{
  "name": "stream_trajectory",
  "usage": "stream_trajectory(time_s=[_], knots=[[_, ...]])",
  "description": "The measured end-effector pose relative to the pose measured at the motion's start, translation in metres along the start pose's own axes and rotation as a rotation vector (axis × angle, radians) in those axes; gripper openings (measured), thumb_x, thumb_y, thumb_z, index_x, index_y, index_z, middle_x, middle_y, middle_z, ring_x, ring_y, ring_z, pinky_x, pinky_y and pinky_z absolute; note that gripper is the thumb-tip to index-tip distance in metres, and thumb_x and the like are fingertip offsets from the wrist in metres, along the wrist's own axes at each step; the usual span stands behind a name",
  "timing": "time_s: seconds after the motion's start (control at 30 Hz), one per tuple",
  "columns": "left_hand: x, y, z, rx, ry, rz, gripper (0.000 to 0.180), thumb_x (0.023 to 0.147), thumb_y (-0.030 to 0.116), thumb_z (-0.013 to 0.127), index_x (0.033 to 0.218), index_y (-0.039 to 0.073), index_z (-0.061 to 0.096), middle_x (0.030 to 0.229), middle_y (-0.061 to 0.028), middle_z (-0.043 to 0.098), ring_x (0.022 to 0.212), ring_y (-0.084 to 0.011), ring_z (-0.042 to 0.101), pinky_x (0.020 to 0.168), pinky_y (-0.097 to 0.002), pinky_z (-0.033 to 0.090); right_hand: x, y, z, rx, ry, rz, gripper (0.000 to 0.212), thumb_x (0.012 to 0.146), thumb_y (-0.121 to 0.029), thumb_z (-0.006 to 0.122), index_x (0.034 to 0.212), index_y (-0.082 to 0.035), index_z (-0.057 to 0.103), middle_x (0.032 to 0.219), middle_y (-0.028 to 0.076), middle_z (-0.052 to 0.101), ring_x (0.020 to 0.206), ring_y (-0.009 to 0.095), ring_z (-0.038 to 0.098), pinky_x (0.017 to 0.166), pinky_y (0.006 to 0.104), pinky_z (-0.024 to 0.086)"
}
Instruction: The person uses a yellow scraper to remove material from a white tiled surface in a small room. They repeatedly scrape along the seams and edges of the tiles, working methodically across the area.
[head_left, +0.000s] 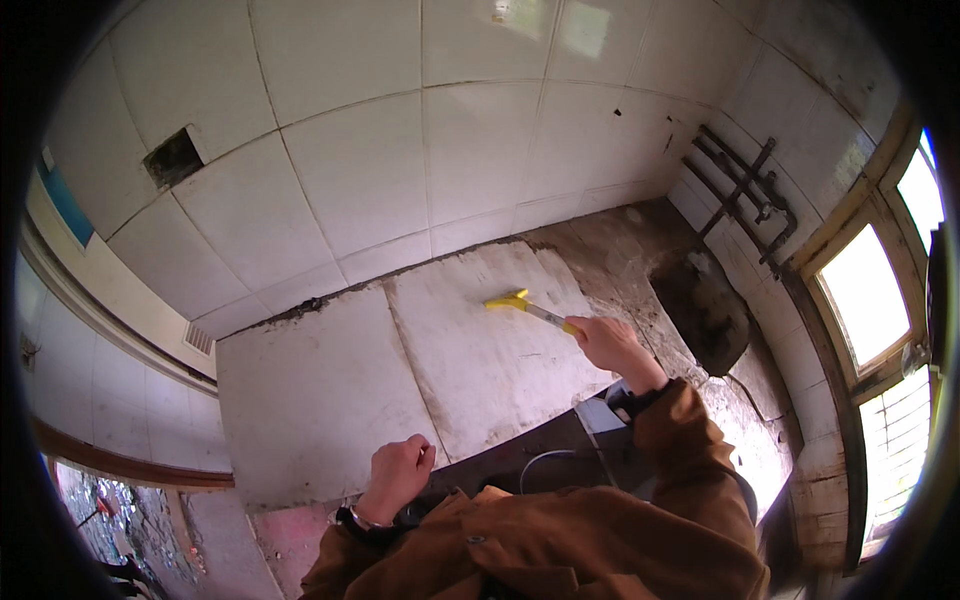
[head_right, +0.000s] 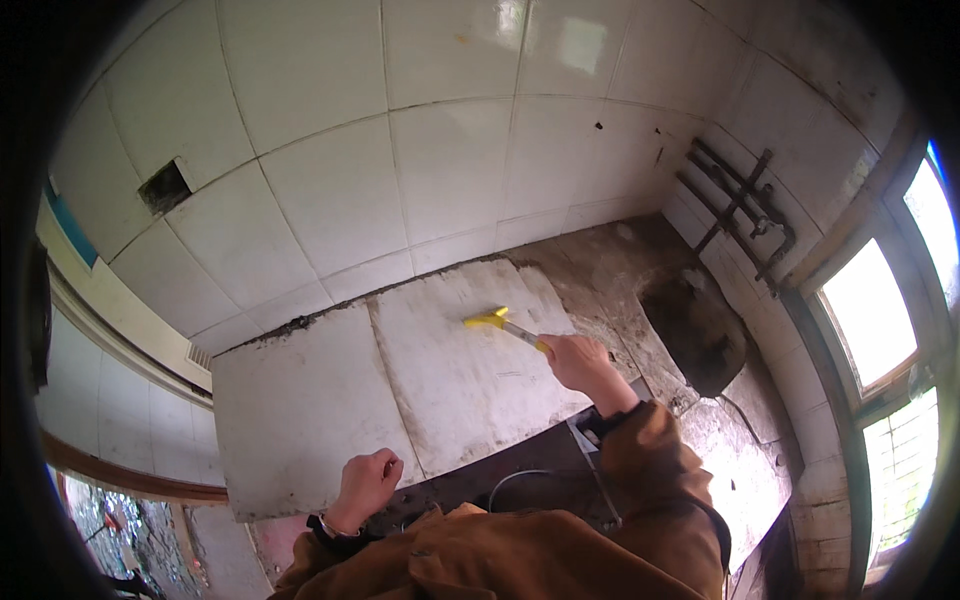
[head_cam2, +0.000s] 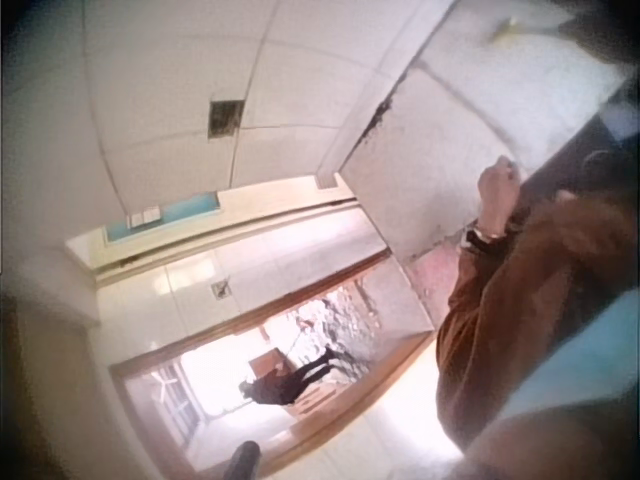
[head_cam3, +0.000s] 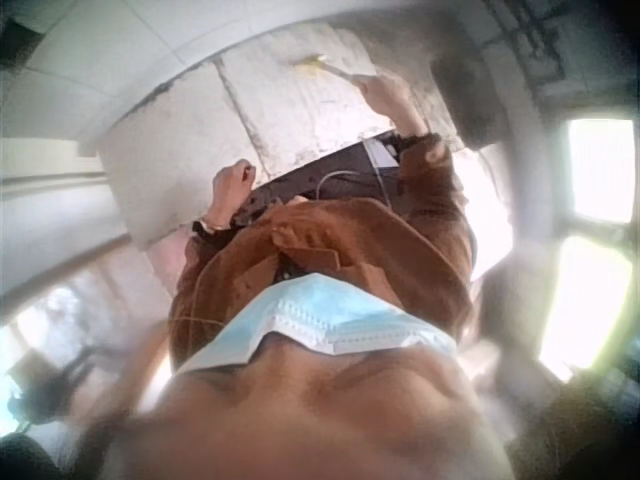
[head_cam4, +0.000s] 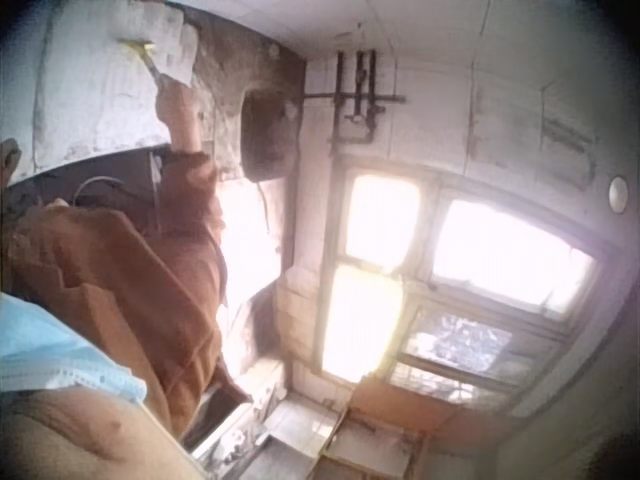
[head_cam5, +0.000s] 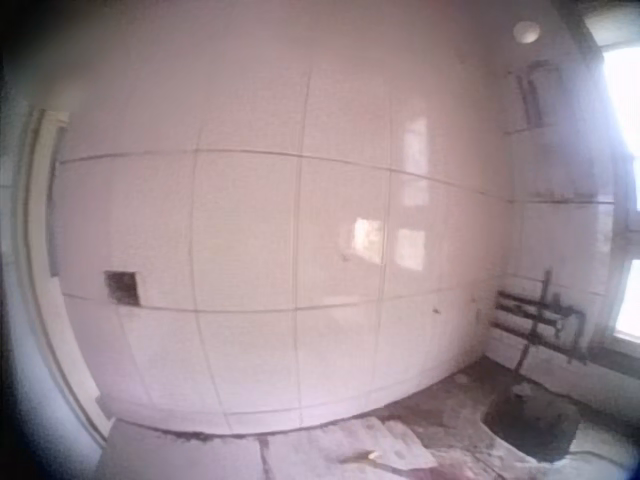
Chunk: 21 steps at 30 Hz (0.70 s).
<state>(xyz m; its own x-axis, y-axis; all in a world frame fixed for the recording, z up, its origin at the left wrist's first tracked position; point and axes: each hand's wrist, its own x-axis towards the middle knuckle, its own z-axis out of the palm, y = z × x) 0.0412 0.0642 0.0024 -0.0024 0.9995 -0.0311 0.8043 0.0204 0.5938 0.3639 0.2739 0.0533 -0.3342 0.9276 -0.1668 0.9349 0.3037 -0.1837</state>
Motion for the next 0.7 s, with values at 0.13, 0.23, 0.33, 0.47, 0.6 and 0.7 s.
stream_trajectory(time_s=[0.13, 0.23, 0.33, 0.47, 0.6, 0.7], knots=[[0.006, 0.009, 0.004, -0.011, -0.009, 0.076, 0.018, 0.086, 0.022, 0.062, 0.079, 0.006, 0.064, 0.065, -0.0127, 0.064, 0.063, -0.0336, 0.064, 0.057, -0.0428, 0.05, 0.044, -0.026, 0.035, 0.053, 0.032, 0.12, 0.034, 0.093, -0.024, 0.046, 0.125, -0.023, 0.058, 0.096, 0.016, 0.067, 0.089, 0.036, 0.065, 0.072, 0.0484, 0.051], [0.006, 0.015, 0.005, -0.004, -0.001, 0.108, 0.017, 0.086, 0.022, 0.062, 0.079, 0.006, 0.064, 0.066, -0.0127, 0.065, 0.063, -0.034, 0.064, 0.057, -0.0425, 0.05, 0.055, -0.035, 0.057, 0.126, 0.212, 0.076, 0.022, 0.091, -0.021, 0.049, 0.111, -0.015, 0.058, 0.086, 0.017, 0.067, 0.083, 0.038, 0.065, 0.07, 0.0494, 0.05], [0.002, 0.01, -0.002, 0.006, 0.024, 0.13, 0.017, 0.086, 0.022, 0.062, 0.079, 0.006, 0.063, 0.065, -0.0128, 0.064, 0.063, -0.0345, 0.063, 0.057, -0.0424, 0.049, 0.026, -0.024, 0.069, 0.172, 0.265, 0.084, 0.026, 0.09, -0.022, 0.054, 0.114, -0.013, 0.056, 0.082, 0.017, 0.066, 0.078, 0.038, 0.064, 0.066, 0.0491, 0.049], [-0.004, 0.004, -0.003, 0.013, 0.035, 0.16, 0.016, 0.086, 0.02, 0.062, 0.078, 0.006, 0.062, 0.064, -0.0132, 0.063, 0.062, -0.0353, 0.062, 0.055, -0.0425, 0.048, -0.04, -0.008, 0.089, 0.212, 0.421, -0.002, 0.035, 0.088, -0.023, 0.06, 0.121, -0.013, 0.053, 0.072, 0.016, 0.064, 0.068, 0.037, 0.064, 0.059, 0.0475, 0.049], [-0.002, 0.007, -0.001, -0.014, 0.017, 0.225, 0.016, 0.086, 0.018, 0.062, 0.077, 0.005, 0.06, 0.062, -0.0133, 0.062, 0.06, -0.0358, 0.061, 0.053, -0.0426, 0.047, -0.082, -0.01, 0.106, 0.264, 0.538, -0.047, 0.039, 0.087, -0.021, 0.062, 0.124, -0.012, 0.055, 0.069, 0.017, 0.063, 0.063, 0.037, 0.063, 0.056, 0.0452, 0.05], [0.0, 0.011, 0.0, -0.017, -0.008, 0.269, 0.017, 0.087, 0.019, 0.062, 0.077, 0.006, 0.059, 0.062, -0.013, 0.062, 0.059, -0.0361, 0.061, 0.052, -0.0434, 0.046, -0.089, -0.02, 0.115, 0.217, 0.365, 0.12, 0.037, 0.087, -0.024, 0.061, 0.122, -0.015, 0.054, 0.071, 0.016, 0.065, 0.064, 0.037, 0.064, 0.057, 0.0477, 0.049]])
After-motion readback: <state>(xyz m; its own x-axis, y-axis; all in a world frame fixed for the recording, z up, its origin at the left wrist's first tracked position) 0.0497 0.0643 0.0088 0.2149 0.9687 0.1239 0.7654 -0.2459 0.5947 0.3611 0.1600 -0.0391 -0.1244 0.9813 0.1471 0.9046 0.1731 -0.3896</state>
